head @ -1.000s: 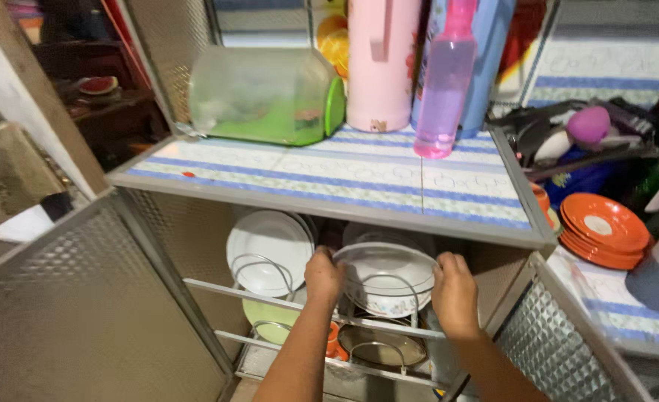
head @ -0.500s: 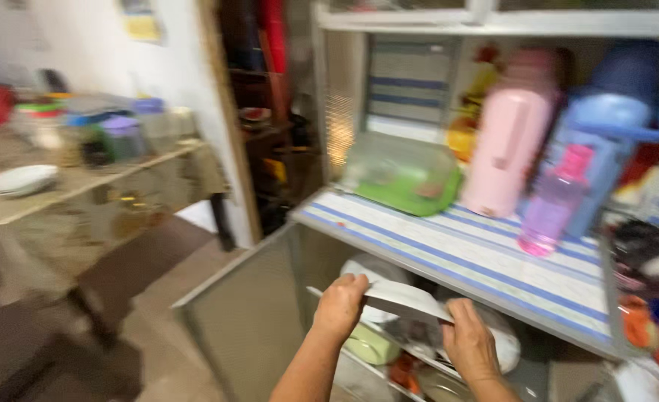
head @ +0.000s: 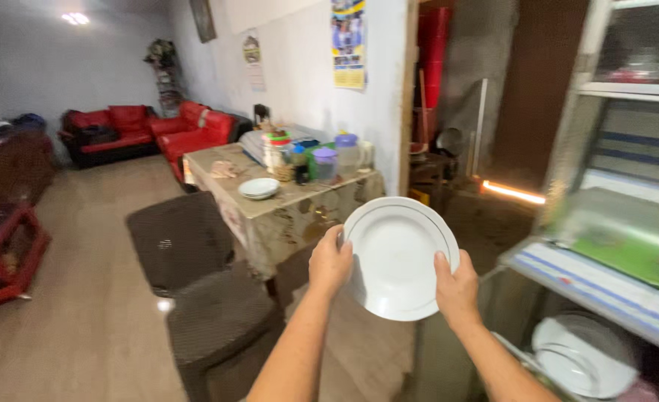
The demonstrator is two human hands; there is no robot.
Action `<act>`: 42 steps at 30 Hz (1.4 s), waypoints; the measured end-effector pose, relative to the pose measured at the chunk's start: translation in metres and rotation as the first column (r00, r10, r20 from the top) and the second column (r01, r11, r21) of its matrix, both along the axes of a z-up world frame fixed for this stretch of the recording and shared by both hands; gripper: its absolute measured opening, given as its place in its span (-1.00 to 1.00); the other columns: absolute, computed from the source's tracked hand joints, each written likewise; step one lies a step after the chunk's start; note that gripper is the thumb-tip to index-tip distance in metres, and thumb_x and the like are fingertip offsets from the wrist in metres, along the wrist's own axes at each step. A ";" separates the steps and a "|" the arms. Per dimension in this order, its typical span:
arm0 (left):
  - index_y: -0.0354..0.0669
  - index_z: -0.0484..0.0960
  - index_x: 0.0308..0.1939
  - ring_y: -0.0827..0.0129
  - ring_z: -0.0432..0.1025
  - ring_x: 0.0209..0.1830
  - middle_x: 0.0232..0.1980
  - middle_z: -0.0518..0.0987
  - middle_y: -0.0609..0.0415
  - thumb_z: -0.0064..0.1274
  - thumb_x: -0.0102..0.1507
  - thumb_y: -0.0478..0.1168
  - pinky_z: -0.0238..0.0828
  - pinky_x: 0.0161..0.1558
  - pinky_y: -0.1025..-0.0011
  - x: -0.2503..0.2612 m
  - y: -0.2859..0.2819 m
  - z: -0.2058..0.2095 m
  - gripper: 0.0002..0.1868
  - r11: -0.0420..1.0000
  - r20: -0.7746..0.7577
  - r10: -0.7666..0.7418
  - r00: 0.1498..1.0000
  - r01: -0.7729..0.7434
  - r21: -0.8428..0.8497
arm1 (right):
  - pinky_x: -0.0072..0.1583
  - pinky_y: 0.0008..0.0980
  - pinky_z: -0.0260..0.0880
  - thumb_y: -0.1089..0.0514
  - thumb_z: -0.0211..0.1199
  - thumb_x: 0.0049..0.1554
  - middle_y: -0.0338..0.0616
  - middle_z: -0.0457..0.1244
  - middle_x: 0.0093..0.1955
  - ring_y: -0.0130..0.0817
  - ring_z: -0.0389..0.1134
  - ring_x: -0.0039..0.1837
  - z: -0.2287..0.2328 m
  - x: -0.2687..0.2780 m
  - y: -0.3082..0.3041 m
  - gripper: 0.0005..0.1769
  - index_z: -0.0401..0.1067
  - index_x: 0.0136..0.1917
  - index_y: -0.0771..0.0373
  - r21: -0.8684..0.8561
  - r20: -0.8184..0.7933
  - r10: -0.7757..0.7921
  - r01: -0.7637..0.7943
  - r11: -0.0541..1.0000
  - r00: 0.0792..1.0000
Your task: The person repeatedly takes plates from a metal cabinet and stacks them on a dining table. They handle the plates one at a time, moving back and forth between the cabinet and the table to build a stack.
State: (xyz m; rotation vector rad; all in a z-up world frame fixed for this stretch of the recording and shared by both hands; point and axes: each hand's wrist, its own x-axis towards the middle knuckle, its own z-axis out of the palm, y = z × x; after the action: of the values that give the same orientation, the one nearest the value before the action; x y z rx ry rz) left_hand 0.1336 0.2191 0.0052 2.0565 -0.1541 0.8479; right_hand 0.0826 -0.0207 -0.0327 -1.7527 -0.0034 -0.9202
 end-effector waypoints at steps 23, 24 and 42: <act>-0.28 0.62 0.13 0.24 0.60 -0.33 -0.16 0.70 -0.12 -0.20 0.22 -0.49 0.65 -0.33 0.32 0.170 0.481 -0.097 -0.56 0.737 -0.538 -0.239 0.808 -0.210 -0.642 | 0.12 -0.18 0.55 0.44 0.00 0.09 0.17 0.31 0.23 -0.14 0.45 0.13 -0.114 0.309 0.468 -0.50 0.33 0.31 0.44 0.730 -0.203 0.902 -0.556 0.399 0.380; -0.26 0.60 0.15 0.25 0.62 -0.31 -0.14 0.70 -0.12 -0.20 0.24 -0.48 0.67 -0.30 0.32 0.181 0.495 -0.113 -0.56 0.726 -0.556 -0.219 0.801 -0.247 -0.642 | 0.13 -0.19 0.56 0.44 0.01 0.09 0.15 0.32 0.24 -0.17 0.46 0.13 -0.123 0.318 0.480 -0.50 0.33 0.32 0.42 0.725 -0.234 0.892 -0.541 0.425 0.386; -0.30 0.64 0.03 0.25 0.58 -0.28 -0.11 0.69 -0.10 -0.19 0.27 -0.45 0.62 -0.26 0.32 0.364 0.654 -0.472 -0.66 0.595 -0.539 -0.298 0.788 -0.288 -0.751 | -0.03 -0.37 0.50 0.34 0.20 0.16 0.00 0.43 -0.05 -0.30 0.46 -0.09 -0.462 0.500 0.625 -0.73 0.51 0.12 0.48 0.603 -0.410 0.774 -0.494 0.626 0.482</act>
State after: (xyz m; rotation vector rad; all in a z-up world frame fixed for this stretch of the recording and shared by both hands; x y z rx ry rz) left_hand 0.4980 0.8733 -0.4666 1.3090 0.5291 0.0888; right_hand 0.5825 0.6040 -0.4947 -1.3847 -0.0334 0.2921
